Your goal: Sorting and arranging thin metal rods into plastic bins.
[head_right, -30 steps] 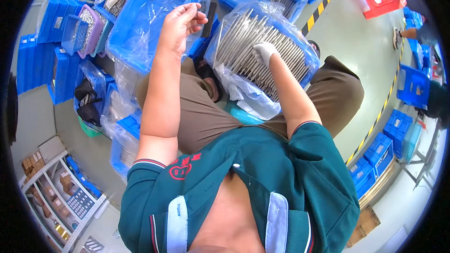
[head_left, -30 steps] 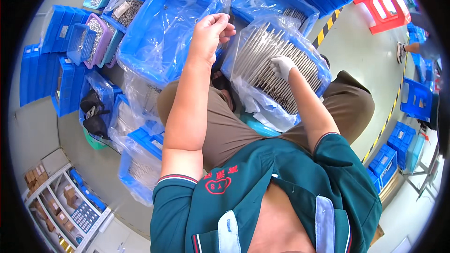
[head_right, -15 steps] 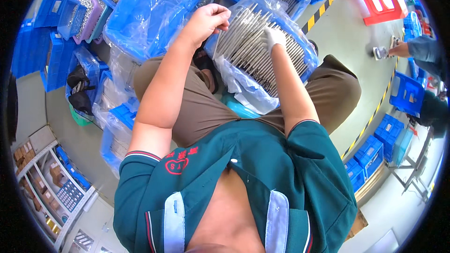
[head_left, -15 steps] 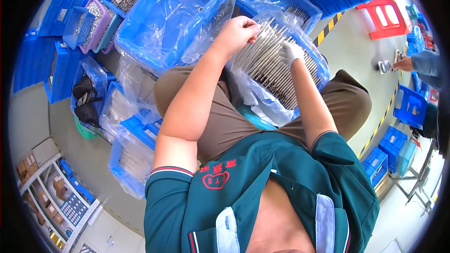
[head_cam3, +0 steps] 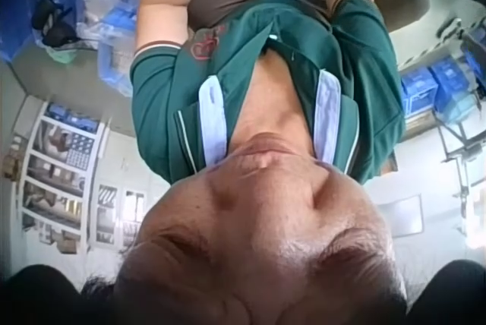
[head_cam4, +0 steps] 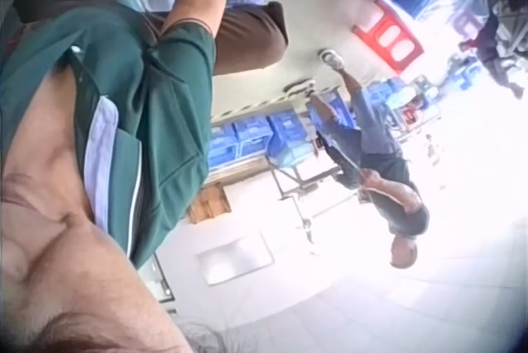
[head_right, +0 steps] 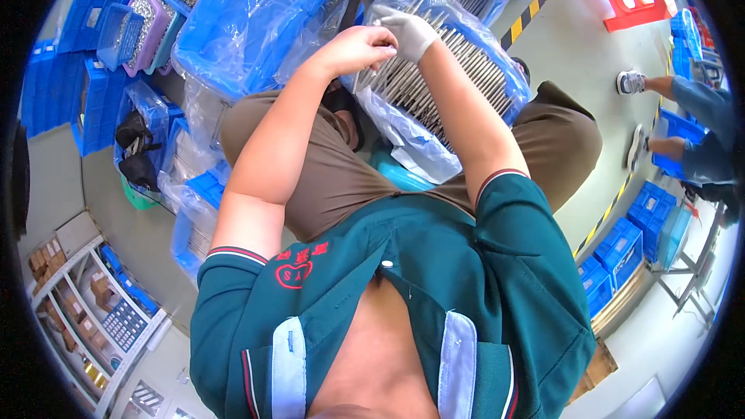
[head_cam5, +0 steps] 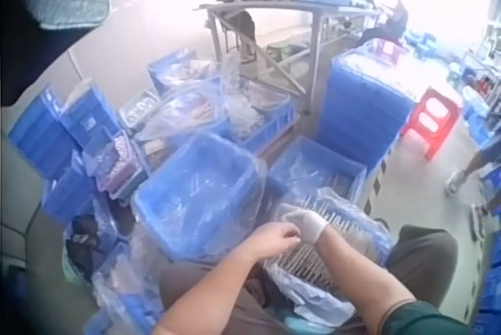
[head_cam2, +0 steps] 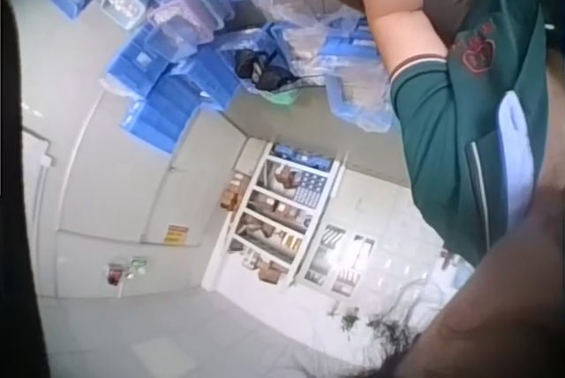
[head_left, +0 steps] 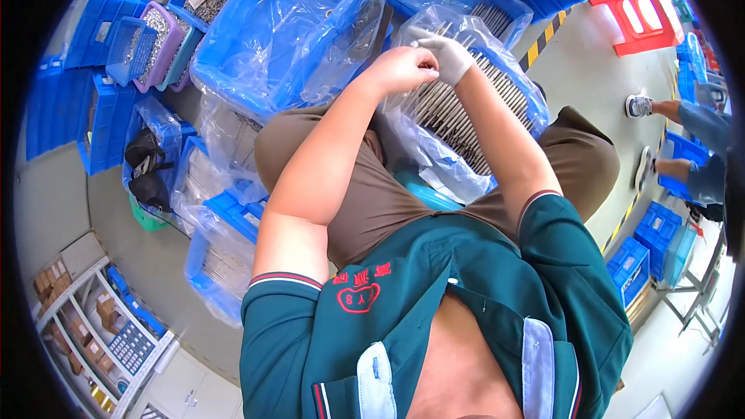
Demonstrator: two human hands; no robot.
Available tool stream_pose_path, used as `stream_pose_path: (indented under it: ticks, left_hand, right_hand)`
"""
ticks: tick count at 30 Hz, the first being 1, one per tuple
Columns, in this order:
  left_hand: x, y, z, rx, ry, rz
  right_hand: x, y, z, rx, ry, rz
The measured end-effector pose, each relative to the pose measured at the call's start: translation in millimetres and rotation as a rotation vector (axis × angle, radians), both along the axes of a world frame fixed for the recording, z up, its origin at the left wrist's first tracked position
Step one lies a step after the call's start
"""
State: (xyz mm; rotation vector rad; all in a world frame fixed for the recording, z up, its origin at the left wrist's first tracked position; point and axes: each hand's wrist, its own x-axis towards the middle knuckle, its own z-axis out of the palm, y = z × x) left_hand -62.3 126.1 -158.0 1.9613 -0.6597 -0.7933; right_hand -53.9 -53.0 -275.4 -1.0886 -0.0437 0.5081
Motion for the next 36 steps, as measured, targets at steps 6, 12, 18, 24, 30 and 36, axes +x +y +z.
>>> stream_pose_path:
  ticks: [6, 12, 18, 24, 30, 36]
  left_hand:
    - [-2, 0, -23, 0.386, -0.338, -0.181]
    - [5, 10, -7, 0.592, -0.439, -0.052]
    - [11, 24, 17, 0.510, -0.381, 0.200]
    - [15, 28, 28, 0.390, -0.335, 0.255]
    - [23, 36, 31, 0.063, -0.354, 0.491]
    - [21, 38, 46, 0.045, -0.370, 0.525]
  right_hand:
    - [35, 17, 48, 0.130, 0.301, 0.054]
    - [-38, -37, 58, 0.021, 0.150, 0.112]
    - [-79, -36, -35, -0.213, 0.660, -0.304]
    - [-60, 19, -31, 0.119, 0.599, -0.156]
    - [-24, 53, 4, -0.366, 0.312, 0.190]
    - [-12, 62, -7, -1.105, -0.510, 0.251]
